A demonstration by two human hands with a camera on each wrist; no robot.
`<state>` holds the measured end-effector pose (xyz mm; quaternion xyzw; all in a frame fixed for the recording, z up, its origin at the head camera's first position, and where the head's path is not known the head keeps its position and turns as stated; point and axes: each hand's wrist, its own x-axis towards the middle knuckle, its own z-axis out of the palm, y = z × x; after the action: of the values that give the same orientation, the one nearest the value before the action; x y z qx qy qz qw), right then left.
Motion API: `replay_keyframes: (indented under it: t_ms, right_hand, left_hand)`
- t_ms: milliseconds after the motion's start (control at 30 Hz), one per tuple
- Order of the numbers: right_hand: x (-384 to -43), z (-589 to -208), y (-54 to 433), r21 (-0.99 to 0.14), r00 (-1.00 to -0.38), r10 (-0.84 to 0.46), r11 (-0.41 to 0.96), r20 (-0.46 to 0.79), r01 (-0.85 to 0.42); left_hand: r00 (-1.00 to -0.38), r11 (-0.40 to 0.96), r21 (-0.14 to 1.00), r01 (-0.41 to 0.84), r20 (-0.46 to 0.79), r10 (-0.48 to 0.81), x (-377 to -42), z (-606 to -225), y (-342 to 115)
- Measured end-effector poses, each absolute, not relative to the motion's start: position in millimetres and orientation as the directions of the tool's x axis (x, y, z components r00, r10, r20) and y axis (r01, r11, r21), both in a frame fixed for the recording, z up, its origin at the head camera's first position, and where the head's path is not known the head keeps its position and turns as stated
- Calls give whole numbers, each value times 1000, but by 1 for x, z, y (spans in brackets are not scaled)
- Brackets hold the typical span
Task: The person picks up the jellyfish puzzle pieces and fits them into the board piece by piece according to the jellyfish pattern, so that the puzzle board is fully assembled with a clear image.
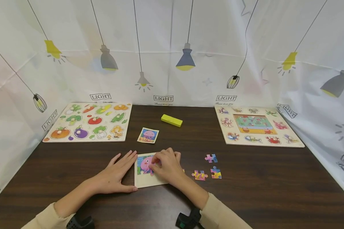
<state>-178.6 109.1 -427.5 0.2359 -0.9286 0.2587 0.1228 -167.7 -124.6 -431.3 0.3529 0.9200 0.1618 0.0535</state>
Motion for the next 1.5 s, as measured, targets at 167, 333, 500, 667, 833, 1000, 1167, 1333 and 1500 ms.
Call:
replay_keyframes:
  t_ms: [167,333,500,667,833,1000,1167,1333,1500]
  right_hand:
    - [-179,-426,109,-424,-852,-378,747,362,-512]
    - [-178,-422,112,-423,-847,-382,743,369,-519]
    - [-179,-418,120,-435,-843,-375,732,385,-524]
    - [-181,-414,136,-455,-851,-370,726,373,-515]
    - [-183,-407,154,-475,-866,-340,732,366,-488]
    - [-185,-403,174,-479,-874,-303,744,380,-466]
    - [-185,-401,193,-485,-894,-252,768,371,-418]
    - [-183,-403,214,-479,-908,-218,792,356,-378]
    - [-179,-404,233,-474,-927,-185,816,328,-330]
  left_hand:
    - [-748,701,335,630,15,664,-168,-431,-125]
    - [-746,696,341,632,23,666,-168,-432,-125]
    - [-748,701,336,630,18,664,-168,-434,-125]
    - [-748,700,337,630,21,663,-168,-435,-125]
    - [-736,683,340,646,40,676,-167,-434,-126]
    - [-736,684,345,643,32,676,-167,-433,-125]
    - [-737,686,341,642,29,675,-167,-433,-126]
    - [-741,691,345,636,22,671,-168,-433,-125]
    - [-745,696,349,627,11,667,-168,-434,-125]
